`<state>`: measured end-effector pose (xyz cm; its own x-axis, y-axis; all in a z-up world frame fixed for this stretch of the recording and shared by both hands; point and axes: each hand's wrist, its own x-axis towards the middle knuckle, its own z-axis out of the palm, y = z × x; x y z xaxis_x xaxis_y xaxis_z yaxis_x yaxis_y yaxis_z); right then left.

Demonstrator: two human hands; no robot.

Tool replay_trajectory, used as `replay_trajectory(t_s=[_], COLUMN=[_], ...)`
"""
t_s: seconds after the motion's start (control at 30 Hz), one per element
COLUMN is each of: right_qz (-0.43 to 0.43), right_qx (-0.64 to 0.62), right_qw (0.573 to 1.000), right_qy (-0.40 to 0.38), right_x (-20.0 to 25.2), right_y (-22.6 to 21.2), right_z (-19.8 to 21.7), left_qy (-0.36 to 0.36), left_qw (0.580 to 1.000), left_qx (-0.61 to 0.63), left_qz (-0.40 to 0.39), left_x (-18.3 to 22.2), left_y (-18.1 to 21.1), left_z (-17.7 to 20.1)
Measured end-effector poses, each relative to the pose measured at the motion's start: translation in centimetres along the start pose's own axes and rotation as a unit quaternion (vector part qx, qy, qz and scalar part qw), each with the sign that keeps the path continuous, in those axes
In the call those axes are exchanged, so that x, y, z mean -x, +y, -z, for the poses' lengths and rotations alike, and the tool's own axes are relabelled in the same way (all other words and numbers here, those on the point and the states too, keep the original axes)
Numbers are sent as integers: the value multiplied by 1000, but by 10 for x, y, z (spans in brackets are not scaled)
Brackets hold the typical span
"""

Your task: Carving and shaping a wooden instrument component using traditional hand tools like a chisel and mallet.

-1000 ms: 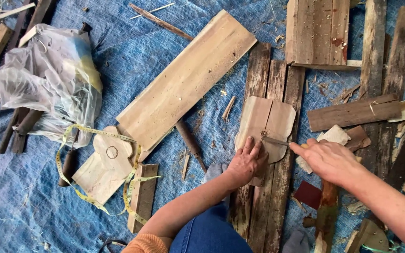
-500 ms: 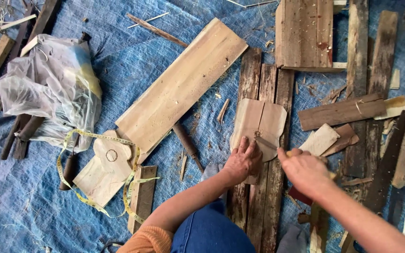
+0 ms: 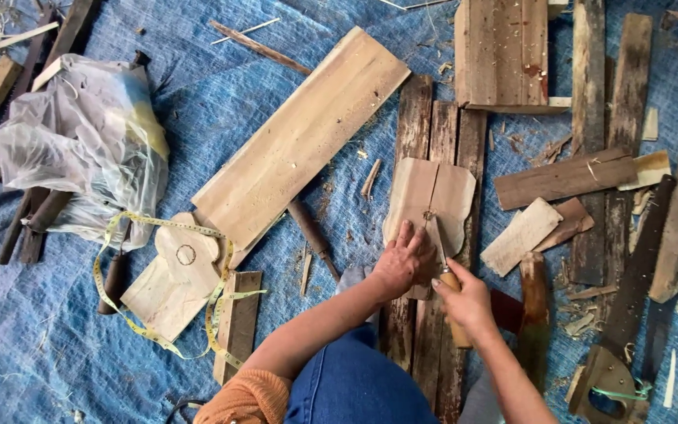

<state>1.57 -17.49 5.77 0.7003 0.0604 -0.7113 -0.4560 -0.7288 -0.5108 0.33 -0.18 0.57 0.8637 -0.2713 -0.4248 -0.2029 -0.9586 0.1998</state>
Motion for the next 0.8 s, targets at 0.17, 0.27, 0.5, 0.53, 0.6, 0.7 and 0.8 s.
replay_trajectory(t_s=[0.17, 0.27, 0.5, 0.53, 0.6, 0.7, 0.8], right_qz=[-111, -77, -5, 11, 26, 36, 50], right_qx=[-277, -11, 296, 296, 295, 328, 316], right_qw=[952, 996, 950, 950, 950, 938, 942], right_qy=[-64, -37, -102, -98, -95, -103, -102], right_x=[22, 27, -10, -20, -31, -31, -24], right_y=[-43, -53, -49, -40, -34, -40, -55], right_z=[28, 51, 85, 89, 95, 99, 101], left_qy=[34, 76, 56, 71, 85, 62, 63], left_qw=[998, 995, 994, 992, 991, 992, 992], left_qx=[54, 65, 94, 95, 97, 105, 105], left_qz=[-25, -30, -30, -30, -30, -31, -34], left_x=[2, -1, 1, 0, 1, 3, 2], left_y=[-6, -7, -9, -9, -9, -9, -10], left_z=[5, -15, -9, -10, -8, -4, -5])
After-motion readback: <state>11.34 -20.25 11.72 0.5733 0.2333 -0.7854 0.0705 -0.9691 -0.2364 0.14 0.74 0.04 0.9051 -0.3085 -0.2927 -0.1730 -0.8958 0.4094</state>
